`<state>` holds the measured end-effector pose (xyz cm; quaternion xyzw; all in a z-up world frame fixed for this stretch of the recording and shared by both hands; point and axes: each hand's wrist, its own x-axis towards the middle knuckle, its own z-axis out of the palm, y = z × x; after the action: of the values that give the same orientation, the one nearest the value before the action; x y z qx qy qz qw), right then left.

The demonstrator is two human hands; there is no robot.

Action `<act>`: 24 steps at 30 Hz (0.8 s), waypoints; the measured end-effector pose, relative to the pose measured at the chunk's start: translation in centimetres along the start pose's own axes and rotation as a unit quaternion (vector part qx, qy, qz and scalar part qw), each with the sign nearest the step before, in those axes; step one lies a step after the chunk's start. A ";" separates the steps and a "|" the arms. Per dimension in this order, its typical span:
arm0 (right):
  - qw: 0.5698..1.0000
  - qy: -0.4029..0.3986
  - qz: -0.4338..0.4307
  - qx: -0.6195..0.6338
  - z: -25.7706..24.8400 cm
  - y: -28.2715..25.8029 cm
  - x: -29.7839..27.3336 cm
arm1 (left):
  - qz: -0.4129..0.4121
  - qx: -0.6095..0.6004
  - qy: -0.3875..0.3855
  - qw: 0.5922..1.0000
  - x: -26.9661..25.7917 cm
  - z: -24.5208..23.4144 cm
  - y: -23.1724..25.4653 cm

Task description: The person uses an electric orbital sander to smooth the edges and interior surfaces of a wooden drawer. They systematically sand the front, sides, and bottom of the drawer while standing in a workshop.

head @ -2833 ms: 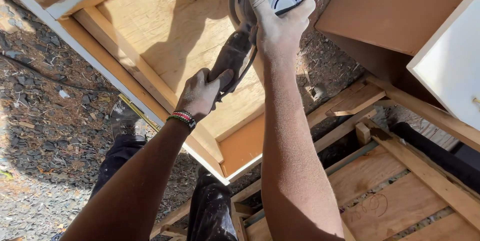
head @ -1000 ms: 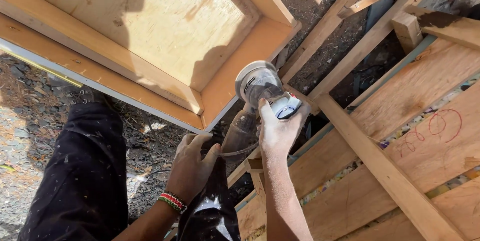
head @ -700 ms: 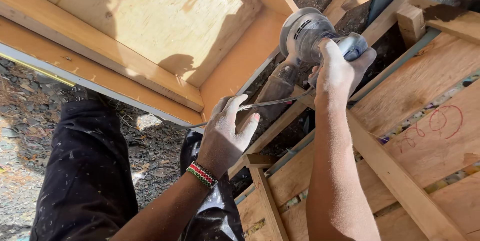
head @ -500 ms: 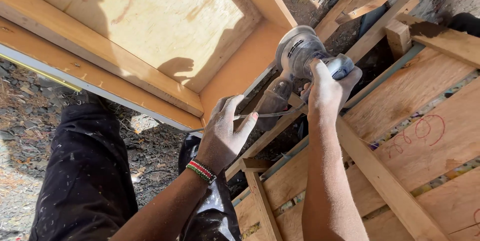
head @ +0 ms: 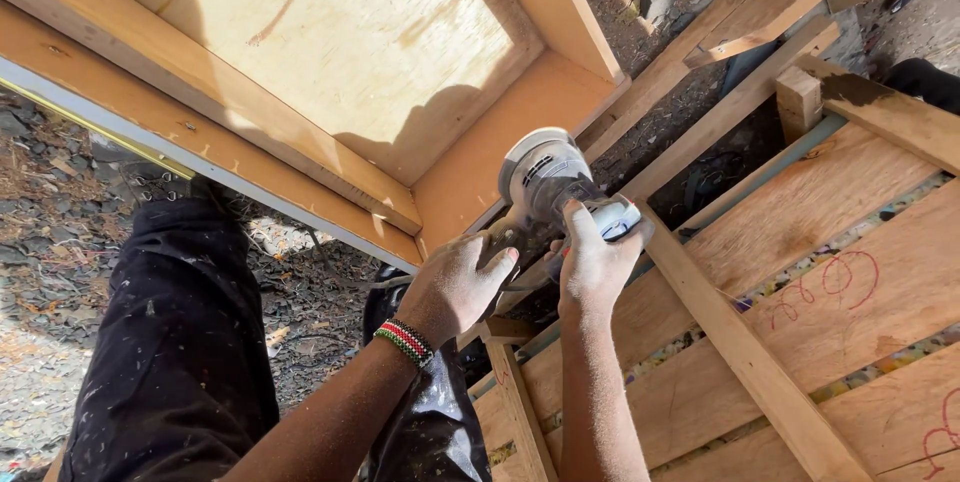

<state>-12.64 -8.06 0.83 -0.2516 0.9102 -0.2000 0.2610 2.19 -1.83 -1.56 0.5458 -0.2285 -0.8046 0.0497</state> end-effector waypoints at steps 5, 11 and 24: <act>1.000 -0.007 -0.022 -0.011 -0.2 -1.2 5.4 | 0.045 0.001 -0.055 0.997 -1.1 -0.2 1.3; 0.998 -0.030 -0.062 0.001 -0.4 -2.0 9.0 | 0.089 -0.042 -0.021 0.995 -1.5 -0.5 2.7; 0.999 -0.029 -0.006 -0.019 -0.8 0.6 -0.2 | 0.046 -0.032 0.024 0.998 1.5 2.2 -2.2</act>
<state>-13.18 -7.29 1.20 -0.2675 0.9046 -0.1769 0.2809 0.00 0.32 -3.07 0.5516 -0.2266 -0.7952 0.1096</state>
